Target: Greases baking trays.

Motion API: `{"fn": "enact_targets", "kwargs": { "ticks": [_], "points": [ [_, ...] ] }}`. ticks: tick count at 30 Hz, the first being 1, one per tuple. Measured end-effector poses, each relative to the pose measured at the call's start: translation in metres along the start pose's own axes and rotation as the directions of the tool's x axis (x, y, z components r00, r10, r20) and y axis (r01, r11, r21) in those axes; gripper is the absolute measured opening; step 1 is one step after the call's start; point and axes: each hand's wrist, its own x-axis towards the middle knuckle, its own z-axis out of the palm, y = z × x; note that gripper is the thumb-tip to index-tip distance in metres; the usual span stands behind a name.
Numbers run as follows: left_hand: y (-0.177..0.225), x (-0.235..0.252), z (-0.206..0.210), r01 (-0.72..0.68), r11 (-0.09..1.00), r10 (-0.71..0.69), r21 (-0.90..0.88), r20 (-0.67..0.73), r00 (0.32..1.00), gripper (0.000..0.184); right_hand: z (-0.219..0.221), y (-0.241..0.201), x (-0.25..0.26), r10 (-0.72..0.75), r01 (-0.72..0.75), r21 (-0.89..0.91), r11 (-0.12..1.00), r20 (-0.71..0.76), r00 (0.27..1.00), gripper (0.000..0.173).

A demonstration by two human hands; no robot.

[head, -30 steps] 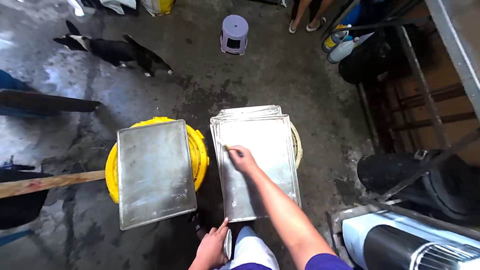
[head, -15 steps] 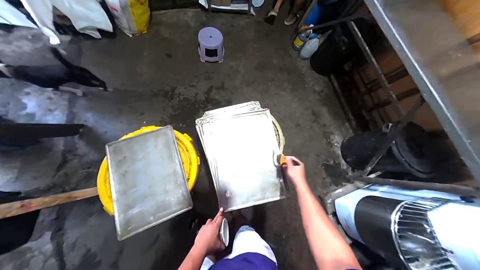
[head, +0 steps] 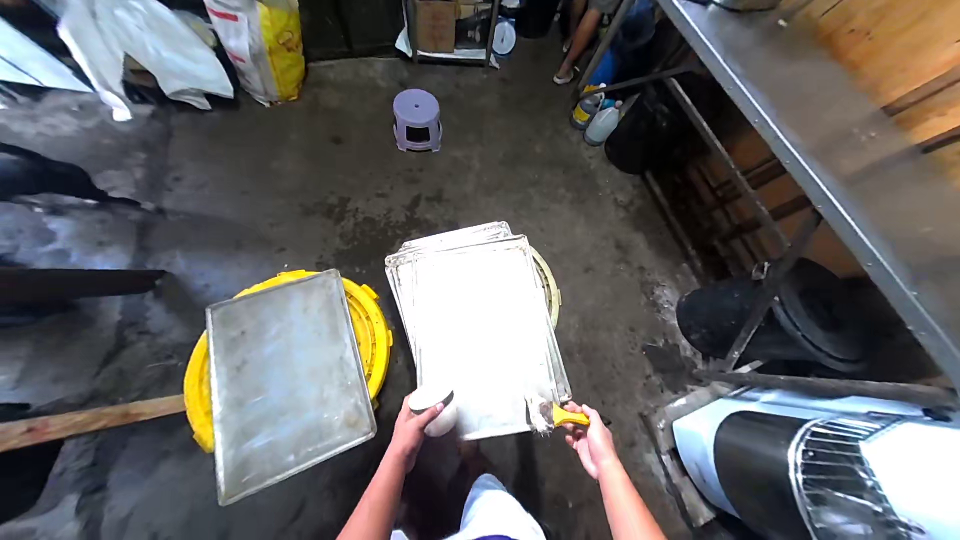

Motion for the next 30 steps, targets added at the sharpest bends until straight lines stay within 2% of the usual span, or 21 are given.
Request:
{"fn": "enact_targets", "kwargs": {
  "ticks": [3, 5, 11, 14, 16, 18, 20, 22, 24, 25, 26, 27, 29, 30],
  "points": [
    [0.005, -0.005, -0.012, -0.05, 0.988, 0.028, -0.145, -0.148, 0.989, 0.055, 0.009, 0.024, -0.025, -0.02, 0.035, -0.154, 0.987, 0.096, 0.995, 0.046],
    [0.014, -0.008, -0.035, -0.115, 0.967, 0.057, -0.229, -0.244, 0.968, 0.045, 0.026, 0.039, -0.047, -0.012, 0.055, -0.24, 0.969, 0.178, 0.984, 0.045],
    [0.012, -0.057, -0.16, -0.289, 0.928, 0.171, -0.235, -0.42, 0.891, 0.047, 0.1, 0.094, -0.103, 0.064, 0.126, -0.426, 0.896, 0.406, 0.912, 0.042],
    [0.005, -0.084, -0.225, -0.37, 0.896, 0.221, -0.245, -0.478, 0.85, 0.05, 0.147, 0.12, -0.129, 0.087, 0.162, -0.47, 0.867, 0.464, 0.881, 0.04],
    [0.006, -0.091, -0.264, -0.402, 0.886, 0.244, -0.232, -0.504, 0.828, 0.057, 0.178, 0.137, -0.141, 0.093, 0.194, -0.486, 0.852, 0.505, 0.858, 0.04],
    [0.012, -0.088, -0.299, -0.388, 0.903, 0.254, -0.185, -0.5, 0.828, 0.064, 0.209, 0.155, -0.145, 0.036, 0.275, -0.471, 0.838, 0.55, 0.834, 0.044],
    [0.022, -0.08, -0.324, -0.35, 0.932, 0.266, -0.098, -0.473, 0.84, 0.081, 0.236, 0.165, -0.15, -0.052, 0.348, -0.444, 0.825, 0.554, 0.831, 0.049],
    [0.031, -0.074, -0.335, -0.379, 0.922, 0.379, 0.083, -0.399, 0.835, 0.109, 0.256, 0.161, -0.166, -0.142, 0.402, -0.39, 0.829, 0.547, 0.825, 0.052],
    [0.037, -0.073, -0.333, -0.442, 0.837, 0.524, 0.324, -0.241, 0.817, 0.126, 0.267, 0.144, -0.197, -0.215, 0.468, -0.325, 0.822, 0.583, 0.783, 0.055],
    [0.04, -0.075, -0.326, -0.465, 0.77, 0.569, 0.437, -0.141, 0.81, 0.127, 0.268, 0.134, -0.213, -0.26, 0.528, -0.268, 0.805, 0.641, 0.722, 0.052],
    [0.043, -0.079, -0.316, -0.492, 0.694, 0.595, 0.525, -0.033, 0.803, 0.126, 0.266, 0.123, -0.228, -0.315, 0.614, -0.191, 0.766, 0.722, 0.617, 0.045],
    [0.046, -0.084, -0.303, -0.509, 0.624, 0.59, 0.592, 0.07, 0.804, 0.122, 0.264, 0.114, -0.239, -0.377, 0.713, -0.102, 0.694, 0.792, 0.48, 0.036],
    [0.052, -0.094, -0.272, -0.545, 0.513, 0.544, 0.664, 0.24, 0.804, 0.112, 0.26, 0.1, -0.253, -0.402, 0.897, -0.027, 0.442, 0.887, 0.225, 0.027],
    [0.054, -0.099, -0.254, -0.578, 0.473, 0.528, 0.665, 0.311, 0.79, 0.107, 0.26, 0.095, -0.257, -0.349, 0.957, -0.058, 0.285, 0.923, 0.16, 0.026]
  ]
}}
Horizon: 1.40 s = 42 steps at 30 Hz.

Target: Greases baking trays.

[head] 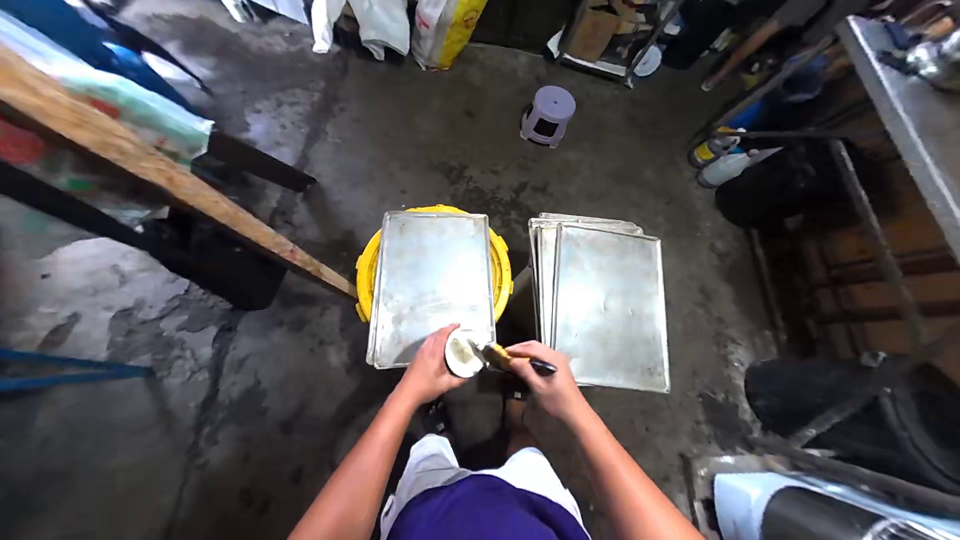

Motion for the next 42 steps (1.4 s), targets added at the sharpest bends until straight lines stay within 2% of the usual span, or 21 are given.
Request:
{"fn": "enact_targets", "kwargs": {
  "ticks": [3, 6, 9, 11, 13, 15, 17, 19, 20, 23, 25, 26, 28, 30, 31, 32, 34, 36, 38, 40, 42],
  "points": [
    [0.041, 0.011, 0.032, -0.185, 0.983, 0.183, 0.02, 0.083, 0.98, 0.095, -0.002, 0.0, -0.004, 0.113, -0.077, -0.227, 0.971, 0.15, 0.982, 0.027],
    [0.059, 0.024, 0.064, -0.136, 0.991, 0.132, 0.003, 0.223, 0.966, 0.098, -0.03, 0.02, -0.026, 0.308, -0.313, 0.079, 0.946, 0.076, 0.949, 0.025],
    [0.05, 0.036, 0.101, -0.037, 0.999, 0.025, 0.026, 0.339, 0.94, 0.102, -0.087, 0.045, -0.064, 0.443, -0.361, 0.326, 0.874, -0.226, 0.868, 0.026],
    [0.047, 0.043, 0.129, 0.016, 0.995, -0.059, 0.097, 0.464, 0.884, 0.11, -0.128, 0.075, -0.09, 0.395, -0.362, 0.168, 0.917, -0.504, 0.768, 0.026],
    [0.052, 0.05, 0.16, -0.008, 0.977, -0.121, 0.213, 0.586, 0.801, 0.11, -0.155, 0.111, -0.104, 0.294, -0.485, -0.102, 0.869, -0.683, 0.669, 0.029],
    [0.064, 0.056, 0.189, -0.086, 0.939, -0.177, 0.334, 0.681, 0.71, 0.101, -0.147, 0.14, -0.1, 0.352, -0.629, -0.23, 0.742, -0.665, 0.658, 0.033],
    [0.074, 0.063, 0.214, -0.142, 0.888, -0.244, 0.437, 0.711, 0.66, 0.098, -0.107, 0.153, -0.082, 0.537, -0.673, -0.318, 0.668, -0.42, 0.731, 0.037],
    [0.08, 0.074, 0.228, -0.128, 0.852, -0.324, 0.508, 0.704, 0.632, 0.095, -0.077, 0.164, -0.071, 0.497, -0.548, -0.284, 0.787, -0.233, 0.836, 0.034],
    [0.081, 0.076, 0.232, -0.121, 0.841, -0.348, 0.527, 0.698, 0.626, 0.094, -0.081, 0.169, -0.075, 0.458, -0.505, -0.163, 0.847, -0.257, 0.851, 0.031],
    [0.081, 0.078, 0.233, -0.116, 0.826, -0.375, 0.551, 0.692, 0.617, 0.093, -0.163, 0.196, -0.107, 0.409, -0.535, -0.049, 0.844, -0.587, 0.699, 0.024],
    [0.081, 0.081, 0.234, -0.098, 0.828, -0.393, 0.552, 0.696, 0.601, 0.092, -0.211, 0.202, -0.107, 0.47, -0.716, -0.171, 0.676, -0.649, 0.599, 0.029],
    [0.081, 0.081, 0.235, -0.084, 0.828, -0.409, 0.554, 0.7, 0.586, 0.094, -0.207, 0.197, -0.096, 0.542, -0.776, -0.227, 0.588, -0.602, 0.587, 0.031],
    [0.084, 0.084, 0.238, -0.055, 0.82, -0.443, 0.57, 0.692, 0.57, 0.097, -0.151, 0.18, -0.056, 0.604, -0.731, -0.313, 0.606, -0.417, 0.679, 0.029],
    [0.09, 0.084, 0.24, -0.021, 0.818, -0.467, 0.575, 0.684, 0.56, 0.094, -0.099, 0.181, -0.033, 0.493, -0.542, -0.236, 0.807, -0.237, 0.837, 0.029],
    [0.093, 0.086, 0.239, -0.008, 0.816, -0.474, 0.578, 0.676, 0.564, 0.092, -0.101, 0.19, -0.03, 0.404, -0.442, -0.122, 0.889, -0.248, 0.88, 0.028],
    [0.094, 0.088, 0.238, -0.001, 0.812, -0.48, 0.584, 0.668, 0.568, 0.091, -0.124, 0.201, -0.03, 0.361, -0.384, -0.009, 0.923, -0.322, 0.875, 0.026],
    [0.095, 0.088, 0.236, 0.018, 0.81, -0.491, 0.586, 0.662, 0.566, 0.088, -0.2, 0.219, -0.042, 0.328, -0.417, -0.048, 0.908, -0.54, 0.775, 0.025],
    [0.097, 0.09, 0.238, 0.048, 0.815, -0.5, 0.577, 0.66, 0.561, 0.09, -0.254, 0.219, -0.034, 0.392, -0.636, -0.224, 0.738, -0.624, 0.676, 0.028],
    [0.097, 0.09, 0.24, 0.073, 0.812, -0.515, 0.579, 0.653, 0.554, 0.092, -0.225, 0.195, 0.01, 0.597, -0.769, -0.339, 0.542, -0.489, 0.636, 0.03],
    [0.095, 0.089, 0.242, 0.108, 0.803, -0.54, 0.586, 0.641, 0.546, 0.095, -0.159, 0.189, 0.046, 0.532, -0.614, -0.345, 0.71, -0.31, 0.788, 0.026],
    [0.094, 0.089, 0.243, 0.127, 0.799, -0.553, 0.587, 0.637, 0.537, 0.097, -0.148, 0.208, 0.056, 0.323, -0.346, -0.043, 0.937, -0.264, 0.909, 0.025]
  ]
}}
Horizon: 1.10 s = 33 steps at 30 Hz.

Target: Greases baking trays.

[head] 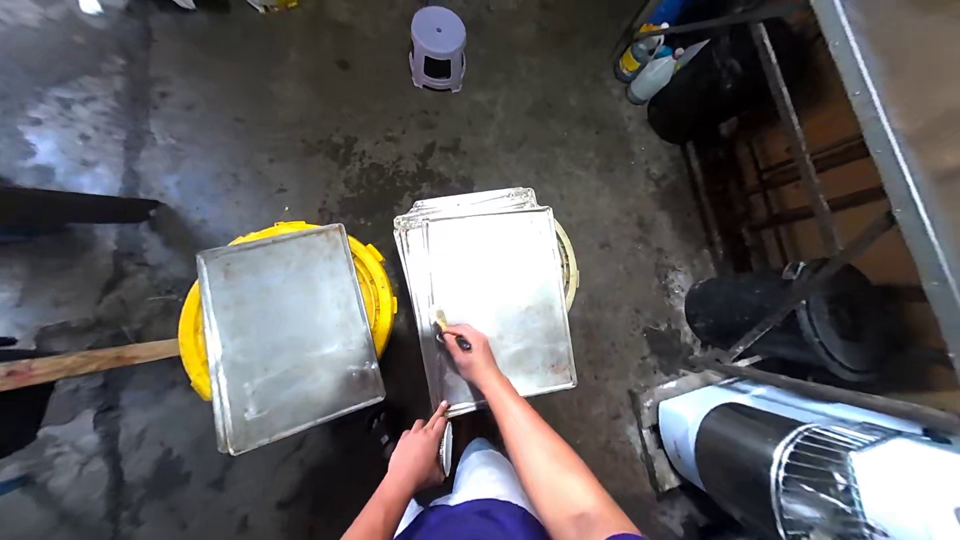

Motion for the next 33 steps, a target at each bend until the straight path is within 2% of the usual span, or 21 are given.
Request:
{"fn": "enact_targets", "kwargs": {
  "ticks": [2, 4, 5, 7, 8, 9, 11, 13, 15, 16, 18, 20, 21, 22, 24, 25, 27, 28, 30, 32, 33],
  "points": [
    [0.001, 0.001, 0.001, 0.006, 1.0, -0.006, -0.021, -0.005, 1.0, 0.096, -0.058, 0.025, 0.017, 0.012, 0.014, 0.157, 0.988, -0.166, 0.986, 0.024],
    [-0.001, 0.002, 0.001, 0.006, 0.998, -0.007, -0.057, -0.016, 1.0, 0.095, -0.134, 0.039, 0.039, 0.029, -0.054, -0.056, 0.997, -0.377, 0.926, 0.025],
    [0.0, 0.001, 0.002, 0.008, 0.997, -0.01, -0.082, -0.021, 1.0, 0.094, -0.153, 0.034, 0.05, 0.073, -0.163, -0.203, 0.965, -0.392, 0.917, 0.027],
    [0.0, 0.0, 0.003, 0.009, 0.993, -0.013, -0.116, -0.027, 1.0, 0.095, -0.125, -0.006, 0.071, 0.258, -0.347, -0.444, 0.826, -0.25, 0.933, 0.029],
    [0.0, 0.0, 0.003, 0.013, 0.993, -0.017, -0.116, -0.028, 0.999, 0.096, -0.087, -0.027, 0.079, 0.279, -0.31, -0.494, 0.812, -0.137, 0.95, 0.028],
    [0.0, 0.001, 0.004, 0.02, 0.994, -0.023, -0.11, -0.022, 0.999, 0.097, -0.049, -0.037, 0.085, 0.205, -0.197, -0.456, 0.868, -0.033, 0.978, 0.026],
    [-0.001, 0.001, 0.002, 0.035, 0.996, -0.036, -0.087, -0.009, 0.999, 0.097, -0.016, -0.041, 0.102, 0.023, -0.016, -0.142, 0.99, 0.051, 0.998, 0.028],
    [-0.001, 0.001, 0.001, 0.039, 0.996, -0.04, -0.074, -0.008, 0.999, 0.096, -0.065, -0.037, 0.127, 0.109, -0.106, 0.033, 0.994, -0.1, 0.989, 0.028],
    [-0.001, 0.002, 0.004, 0.037, 0.995, -0.038, -0.088, -0.018, 0.999, 0.096, -0.139, -0.02, 0.156, 0.129, -0.183, -0.167, 0.969, -0.291, 0.948, 0.032],
    [0.0, 0.003, 0.007, 0.039, 0.994, -0.041, -0.099, -0.022, 0.999, 0.095, -0.157, -0.017, 0.17, 0.149, -0.25, -0.312, 0.917, -0.314, 0.938, 0.033],
    [0.002, 0.002, 0.008, 0.05, 0.993, -0.052, -0.108, -0.02, 0.998, 0.098, -0.126, -0.038, 0.178, 0.218, -0.316, -0.475, 0.821, -0.251, 0.943, 0.031],
    [0.002, 0.002, 0.005, 0.052, 0.993, -0.054, -0.104, -0.012, 0.998, 0.098, -0.041, -0.062, 0.171, 0.166, -0.163, -0.459, 0.873, -0.034, 0.985, 0.025],
    [0.003, 0.001, 0.003, 0.056, 0.994, -0.056, -0.096, -0.003, 0.998, 0.098, -0.01, -0.065, 0.164, 0.084, -0.05, -0.357, 0.933, 0.079, 0.993, 0.024],
    [0.003, 0.001, 0.0, 0.06, 0.994, -0.06, -0.088, 0.005, 0.998, 0.097, -0.001, -0.061, 0.161, 0.001, 0.019, -0.17, 0.985, 0.119, 0.993, 0.027],
    [0.005, 0.001, -0.002, 0.072, 0.994, -0.071, -0.085, 0.013, 0.997, 0.097, -0.043, -0.04, 0.154, 0.064, -0.065, 0.162, 0.985, 0.013, 0.998, 0.031],
    [0.004, 0.0, 0.0, 0.074, 0.993, -0.074, -0.091, 0.006, 0.997, 0.097, -0.081, -0.026, 0.15, 0.137, -0.119, 0.157, 0.98, -0.107, 0.985, 0.033],
    [0.004, 0.002, 0.005, 0.069, 0.992, -0.071, -0.11, -0.011, 0.997, 0.097, -0.144, 0.003, 0.135, 0.153, -0.205, -0.139, 0.969, -0.311, 0.938, 0.032],
    [0.006, 0.002, 0.008, 0.065, 0.99, -0.067, -0.123, -0.014, 0.998, 0.098, -0.151, 0.004, 0.117, 0.209, -0.302, -0.318, 0.899, -0.295, 0.933, 0.033],
    [0.008, 0.001, 0.006, 0.069, 0.99, -0.071, -0.121, -0.009, 0.997, 0.101, -0.103, -0.016, 0.065, 0.362, -0.371, -0.535, 0.759, -0.125, 0.924, 0.031],
    [0.009, 0.0, 0.0, 0.081, 0.992, -0.082, -0.099, -0.003, 0.997, 0.104, -0.036, -0.023, 0.019, 0.268, -0.176, -0.467, 0.867, 0.138, 0.954, 0.028],
    [0.01, -0.001, -0.001, 0.081, 0.993, -0.081, -0.084, 0.005, 0.997, 0.104, -0.025, -0.014, 0.004, 0.168, -0.098, -0.332, 0.938, 0.19, 0.967, 0.029]
  ]
}}
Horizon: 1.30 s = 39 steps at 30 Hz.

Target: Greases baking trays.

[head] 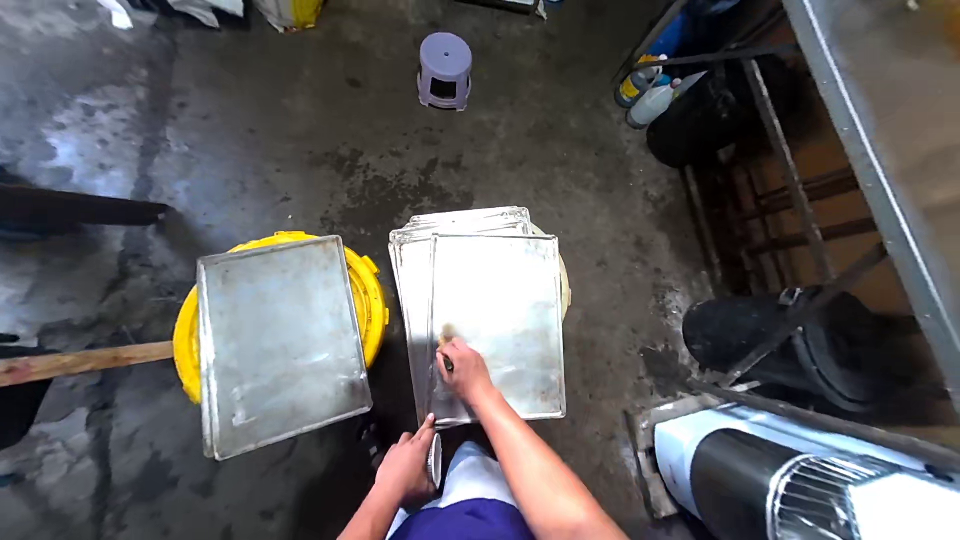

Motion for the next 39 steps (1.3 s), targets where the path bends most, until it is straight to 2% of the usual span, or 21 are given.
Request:
{"fn": "enact_targets", "kwargs": {
  "ticks": [1, 2, 4, 5, 6, 7, 8, 10, 12, 15, 17, 19, 21, 24, 27, 31, 34, 36, 37, 39],
  "points": [
    [0.001, -0.001, 0.0, -0.003, 1.0, 0.003, 0.013, 0.005, 1.0, 0.104, -0.004, 0.017, -0.007, -0.018, 0.026, 0.175, 0.984, -0.051, 0.999, 0.03],
    [0.002, -0.002, -0.002, -0.007, 1.0, 0.007, 0.018, -0.002, 1.0, 0.104, -0.029, 0.038, -0.012, 0.063, -0.009, 0.33, 0.944, -0.152, 0.986, 0.029],
    [0.001, -0.004, -0.002, -0.019, 0.999, 0.02, 0.027, -0.017, 1.0, 0.107, -0.11, 0.09, -0.026, 0.308, -0.102, 0.507, 0.856, -0.342, 0.888, 0.028],
    [-0.001, -0.004, -0.001, -0.031, 0.999, 0.031, 0.034, -0.013, 0.999, 0.109, -0.145, 0.123, -0.035, 0.417, -0.132, 0.592, 0.795, -0.377, 0.827, 0.03],
    [-0.003, -0.004, 0.0, -0.05, 0.998, 0.05, 0.035, -0.001, 0.999, 0.112, -0.167, 0.149, -0.047, 0.539, -0.162, 0.704, 0.691, -0.353, 0.765, 0.034],
    [-0.008, -0.006, -0.001, -0.085, 0.996, 0.085, 0.023, 0.005, 0.996, 0.113, -0.174, 0.168, -0.062, 0.645, -0.166, 0.823, 0.544, -0.283, 0.709, 0.041],
    [-0.014, -0.006, -0.003, -0.138, 0.99, 0.138, -0.011, -0.016, 0.99, 0.112, -0.17, 0.18, -0.078, 0.705, -0.166, 0.902, 0.399, -0.186, 0.685, 0.049],
    [-0.028, -0.002, -0.001, -0.287, 0.939, 0.254, -0.19, -0.182, 0.95, 0.11, -0.138, 0.193, -0.106, 0.734, -0.205, 0.961, 0.185, 0.003, 0.679, 0.058],
    [-0.036, 0.003, -0.004, -0.426, 0.793, 0.259, -0.436, -0.392, 0.883, 0.107, -0.094, 0.2, -0.127, 0.705, -0.271, 0.957, 0.101, 0.123, 0.699, 0.062],
    [-0.027, 0.008, -0.024, -0.461, 0.423, 0.098, -0.78, -0.467, 0.879, 0.109, -0.068, 0.195, -0.141, 0.673, -0.331, 0.938, 0.101, 0.18, 0.717, 0.062],
    [-0.026, 0.013, -0.03, -0.467, 0.213, 0.012, -0.858, -0.475, 0.88, 0.091, -0.058, 0.187, -0.154, 0.64, -0.387, 0.914, 0.124, 0.224, 0.735, 0.06],
    [-0.028, 0.019, -0.036, -0.487, 0.101, -0.077, -0.867, -0.495, 0.865, 0.069, -0.045, 0.173, -0.163, 0.622, -0.422, 0.892, 0.163, 0.24, 0.746, 0.058],
    [-0.037, 0.023, -0.038, -0.521, 0.003, -0.196, -0.854, -0.511, 0.837, 0.055, -0.023, 0.154, -0.171, 0.617, -0.44, 0.87, 0.22, 0.225, 0.754, 0.057],
    [-0.065, 0.013, -0.042, -0.575, -0.112, -0.297, -0.81, -0.525, 0.798, 0.049, 0.016, 0.117, -0.181, 0.586, -0.459, 0.833, 0.307, 0.215, 0.781, 0.057],
    [-0.125, -0.013, -0.039, -0.619, -0.143, -0.356, -0.772, -0.544, 0.76, 0.046, 0.055, 0.074, -0.188, 0.525, -0.477, 0.812, 0.337, 0.258, 0.811, 0.056],
    [-0.22, -0.062, -0.015, -0.693, -0.135, -0.444, -0.708, -0.582, 0.682, 0.05, 0.108, 0.01, -0.179, 0.423, -0.509, 0.73, 0.455, 0.326, 0.846, 0.052],
    [-0.273, -0.101, -0.002, -0.74, -0.124, -0.52, -0.661, -0.591, 0.616, 0.056, 0.141, -0.04, -0.162, 0.371, -0.517, 0.681, 0.519, 0.365, 0.854, 0.05],
    [-0.304, -0.114, 0.0, -0.754, -0.103, -0.534, -0.649, -0.603, 0.592, 0.061, 0.158, -0.066, -0.148, 0.334, -0.476, 0.672, 0.567, 0.341, 0.879, 0.051],
    [-0.319, -0.117, -0.002, -0.752, -0.057, -0.524, -0.656, -0.622, 0.582, 0.066, 0.165, -0.078, -0.141, 0.319, -0.432, 0.672, 0.602, 0.293, 0.901, 0.052],
    [-0.339, -0.119, -0.011, -0.717, 0.141, -0.471, -0.683, -0.683, 0.559, 0.09, 0.173, -0.099, -0.127, 0.278, -0.297, 0.682, 0.668, 0.14, 0.95, 0.054]
  ]
}}
